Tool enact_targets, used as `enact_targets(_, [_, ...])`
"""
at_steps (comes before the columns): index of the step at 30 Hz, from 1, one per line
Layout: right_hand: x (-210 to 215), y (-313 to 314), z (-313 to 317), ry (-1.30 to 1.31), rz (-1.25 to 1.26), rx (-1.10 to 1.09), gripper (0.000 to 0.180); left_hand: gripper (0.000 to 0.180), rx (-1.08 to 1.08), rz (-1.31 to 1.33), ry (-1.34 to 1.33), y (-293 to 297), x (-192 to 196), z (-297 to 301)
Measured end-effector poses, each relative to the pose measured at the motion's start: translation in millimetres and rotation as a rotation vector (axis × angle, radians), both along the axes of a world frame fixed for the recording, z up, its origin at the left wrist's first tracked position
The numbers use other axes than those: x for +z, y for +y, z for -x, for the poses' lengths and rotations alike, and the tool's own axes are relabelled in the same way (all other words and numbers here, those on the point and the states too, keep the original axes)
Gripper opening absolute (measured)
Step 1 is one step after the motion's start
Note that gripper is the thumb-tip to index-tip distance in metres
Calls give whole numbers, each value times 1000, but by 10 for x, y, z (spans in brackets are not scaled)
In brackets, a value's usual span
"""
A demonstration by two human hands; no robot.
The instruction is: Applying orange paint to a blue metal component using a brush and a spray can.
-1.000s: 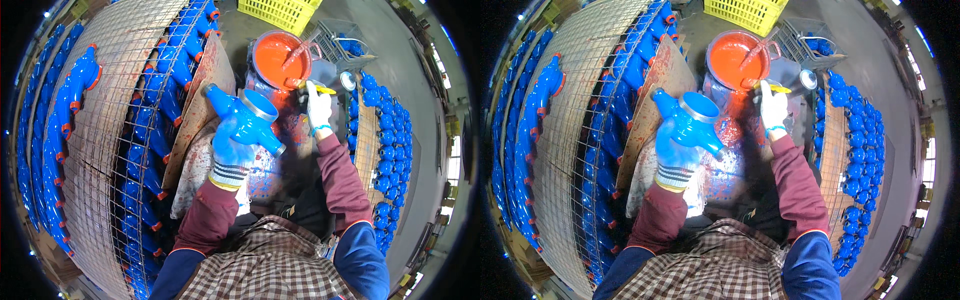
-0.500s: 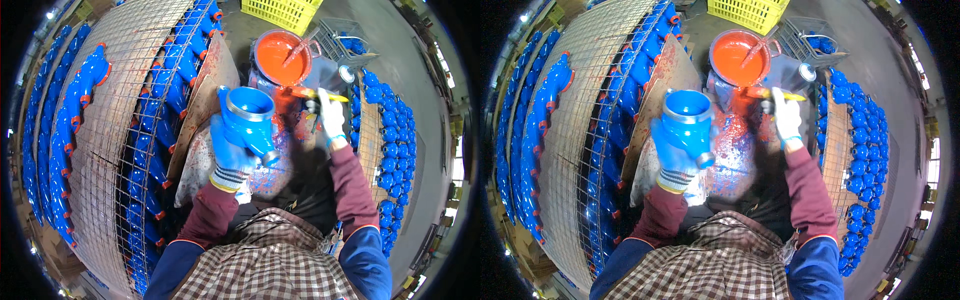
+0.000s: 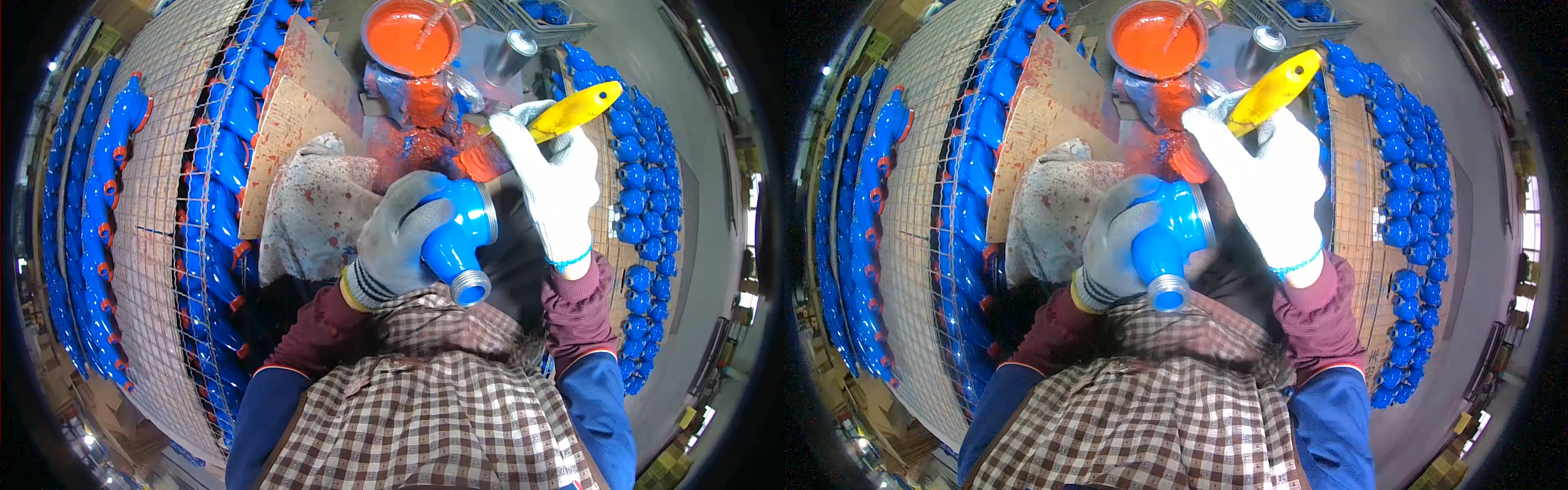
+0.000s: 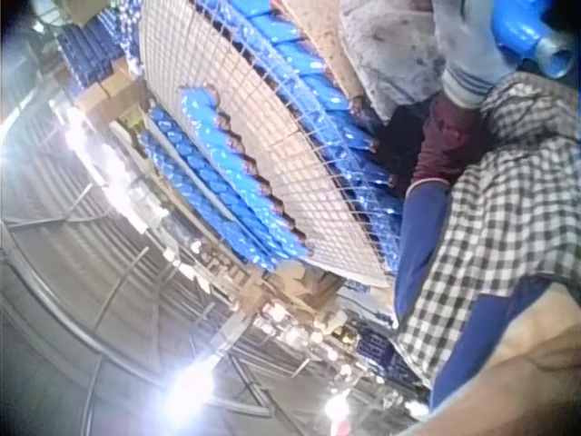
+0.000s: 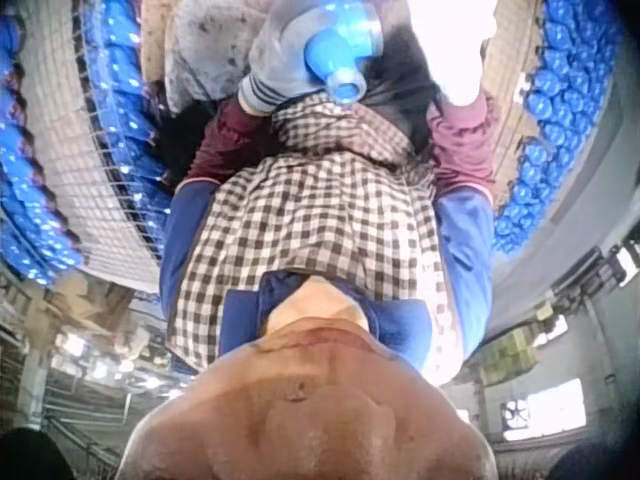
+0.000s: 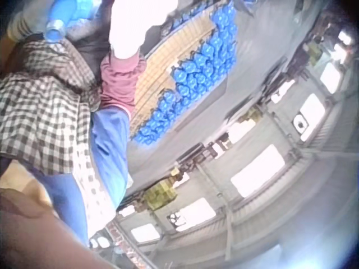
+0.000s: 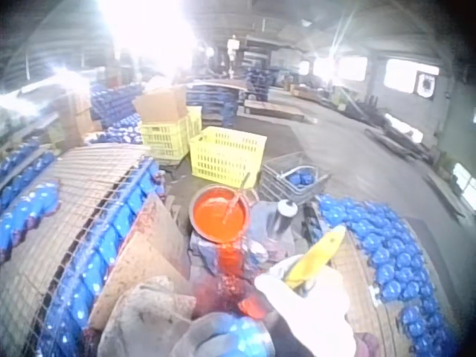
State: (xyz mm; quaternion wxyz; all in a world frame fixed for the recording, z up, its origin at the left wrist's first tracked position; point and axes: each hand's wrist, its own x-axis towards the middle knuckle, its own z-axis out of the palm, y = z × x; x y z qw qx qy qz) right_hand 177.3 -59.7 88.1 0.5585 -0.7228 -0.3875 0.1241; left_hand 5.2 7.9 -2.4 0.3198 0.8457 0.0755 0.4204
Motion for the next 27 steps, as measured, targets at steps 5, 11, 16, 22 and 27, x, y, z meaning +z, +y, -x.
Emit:
enact_targets(5, [99, -259, 84, -40, 24, -43, 16, 79, 44, 8, -45, -111, 23, -57])
enact_targets(11, [113, -600, 222, -318, -113, 104, 16, 78, 160, 588, 41, -169, -14, -86])
enact_targets(16, [66, -752, 213, -555, -167, 258, 27, 82, -184, 1311, -205, -132, -53, -78])
enact_targets(22, [-75, -768, 125, -433, -249, 320, 26, 80, -587, 1809, -513, -154, 11, -57])
enact_targets(27, [-223, -684, 11, -177, -412, 315, 24, 94, -976, 2128, -456, -151, 19, 14])
